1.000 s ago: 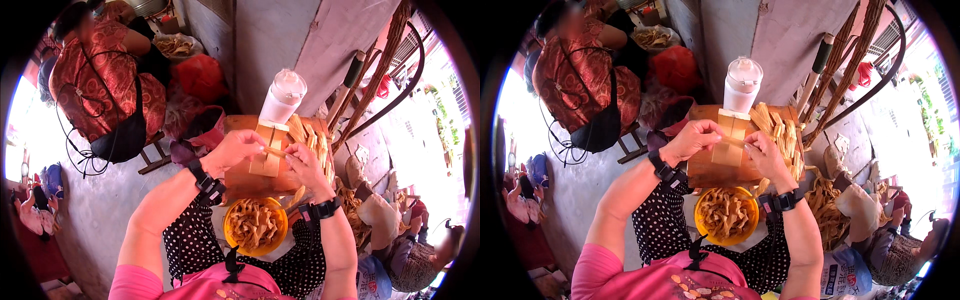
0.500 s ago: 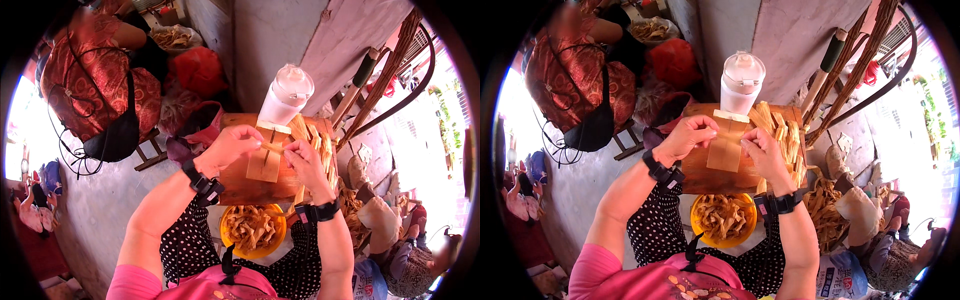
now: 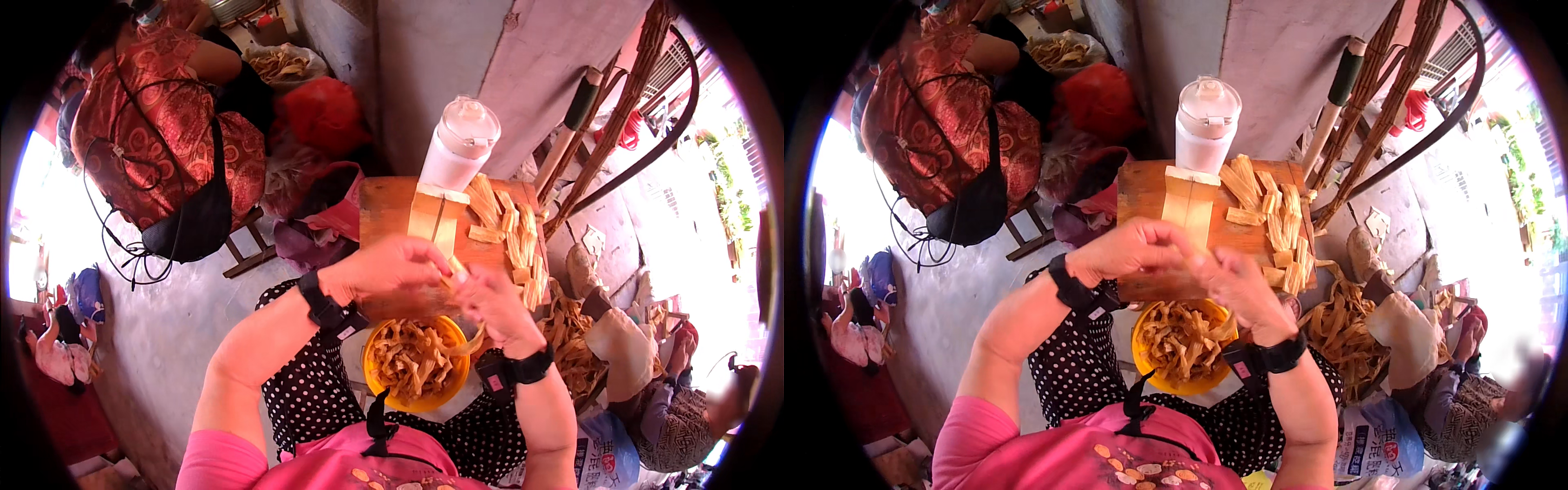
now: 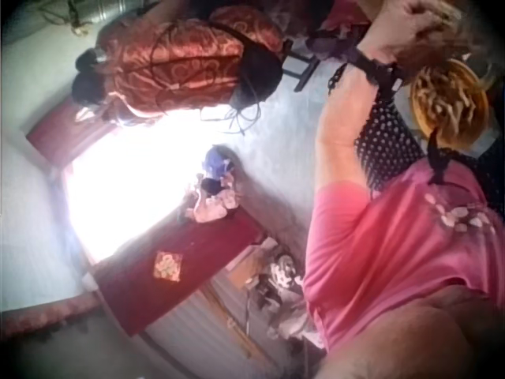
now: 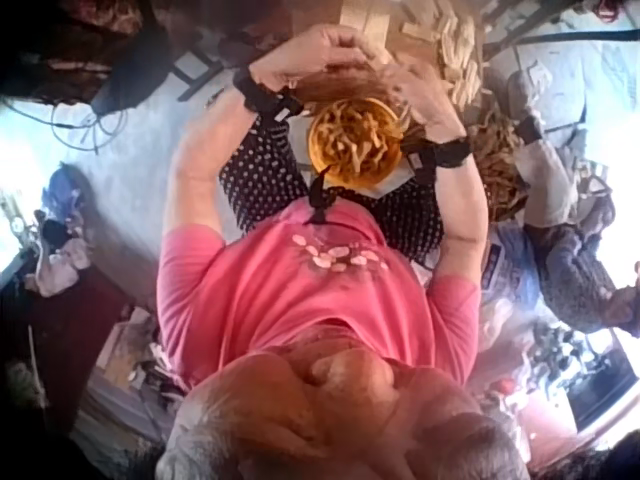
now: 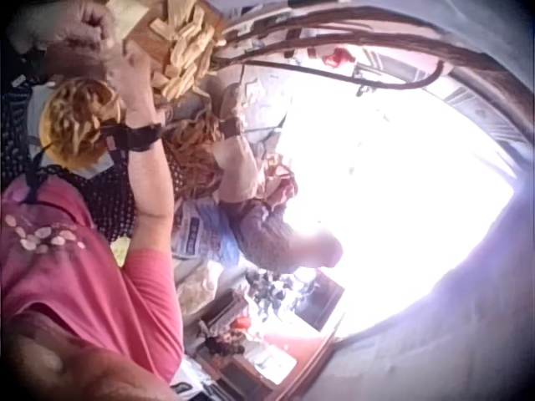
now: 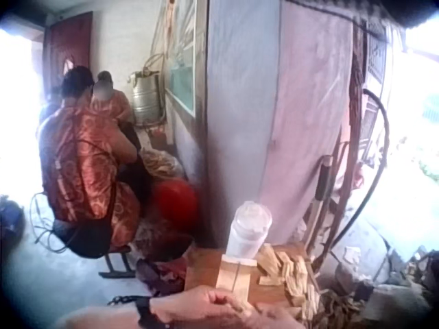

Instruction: The person peels and folds long, flat tan food strips by hand, placing them into a yellow bucket.

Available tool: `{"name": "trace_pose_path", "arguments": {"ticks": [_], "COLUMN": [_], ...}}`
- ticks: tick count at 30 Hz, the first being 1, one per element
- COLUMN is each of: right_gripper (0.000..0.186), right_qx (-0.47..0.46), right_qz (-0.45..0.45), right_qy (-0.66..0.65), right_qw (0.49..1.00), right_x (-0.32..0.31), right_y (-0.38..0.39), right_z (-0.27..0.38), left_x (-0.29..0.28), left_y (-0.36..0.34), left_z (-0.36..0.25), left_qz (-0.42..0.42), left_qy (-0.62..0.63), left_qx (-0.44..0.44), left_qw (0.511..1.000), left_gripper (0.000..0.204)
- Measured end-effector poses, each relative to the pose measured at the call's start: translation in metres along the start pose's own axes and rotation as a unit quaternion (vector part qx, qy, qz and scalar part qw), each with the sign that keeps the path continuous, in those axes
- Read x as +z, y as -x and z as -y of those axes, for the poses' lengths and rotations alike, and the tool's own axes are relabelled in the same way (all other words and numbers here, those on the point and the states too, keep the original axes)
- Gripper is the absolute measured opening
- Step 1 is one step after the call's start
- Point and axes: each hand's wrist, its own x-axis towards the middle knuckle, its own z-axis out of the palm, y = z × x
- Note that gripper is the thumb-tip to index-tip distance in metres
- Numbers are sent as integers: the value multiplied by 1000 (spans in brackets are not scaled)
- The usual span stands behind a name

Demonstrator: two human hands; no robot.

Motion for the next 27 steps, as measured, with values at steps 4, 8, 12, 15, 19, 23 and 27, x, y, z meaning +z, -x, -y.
{"name": "trace_pose_path", "arguments": {"ticks": [4,8,12,15,19,23,27], "right_gripper": [20,22,20,16,17,16,19], "right_qx": [2,-2,-13,-23,8,21,-41], "right_qz": [56,39,77,66,-1,-71,-83], "right_qy": [-53,-101,-137,-187,-206,-129,35], "right_qw": [997,994,988,980,978,989,995], "right_x": [11,16,23,33,35,6,2], "right_y": [23,48,62,75,90,100,110], "right_z": [-10,-26,-48,-58,-76,-97,-99], "left_x": [22,37,66,75,78,85,99], "left_y": [21,50,64,67,73,64,62], "left_z": [0,32,48,58,75,125,147], "left_qz": [-5,-42,-144,-196,-180,-190,-168], "left_qy": [57,37,99,83,69,-46,-372], "left_qx": [22,-27,6,37,15,11,132], "left_qw": [998,998,985,976,981,981,903], "left_gripper": [27,49,37,31,30,28,36]}}
